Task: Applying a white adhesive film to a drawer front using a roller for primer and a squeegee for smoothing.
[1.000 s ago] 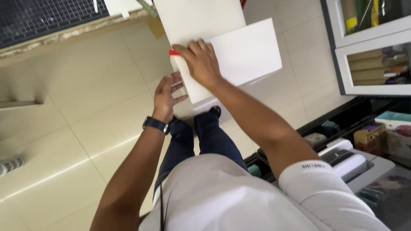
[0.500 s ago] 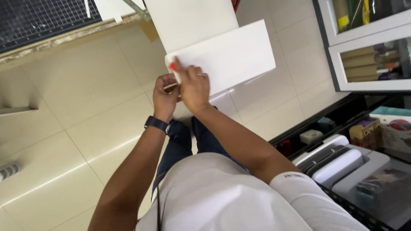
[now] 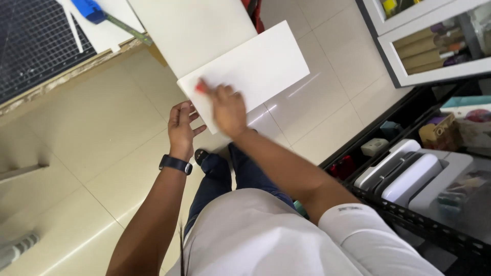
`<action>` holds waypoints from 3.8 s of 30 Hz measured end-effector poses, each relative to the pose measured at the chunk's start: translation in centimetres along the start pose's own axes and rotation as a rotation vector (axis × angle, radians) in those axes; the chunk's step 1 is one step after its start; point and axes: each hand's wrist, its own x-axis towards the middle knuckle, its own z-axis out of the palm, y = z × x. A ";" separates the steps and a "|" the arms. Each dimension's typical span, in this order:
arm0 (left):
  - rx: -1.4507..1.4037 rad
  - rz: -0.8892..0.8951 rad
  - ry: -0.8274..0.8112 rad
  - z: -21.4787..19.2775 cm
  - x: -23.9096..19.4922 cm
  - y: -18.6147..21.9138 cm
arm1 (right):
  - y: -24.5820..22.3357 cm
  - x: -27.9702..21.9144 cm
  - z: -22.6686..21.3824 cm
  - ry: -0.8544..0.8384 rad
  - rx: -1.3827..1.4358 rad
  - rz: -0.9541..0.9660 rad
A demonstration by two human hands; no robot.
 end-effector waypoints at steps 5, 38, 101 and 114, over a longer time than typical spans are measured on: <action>0.118 0.095 -0.031 0.3 -0.7 -0.2 | 16.6 2.8 -0.2 -0.081 -0.258 0.506; 0.136 -0.194 0.068 3.0 -2.3 4.8 | -4.1 -2.6 -6.0 -0.012 0.072 -0.035; 1.452 1.271 -0.348 19.2 8.8 -0.4 | 24.5 0.3 -11.5 -0.185 0.383 -0.189; 1.604 0.981 -0.378 12.9 3.3 -2.4 | 25.5 2.2 -7.7 -0.285 0.330 -0.357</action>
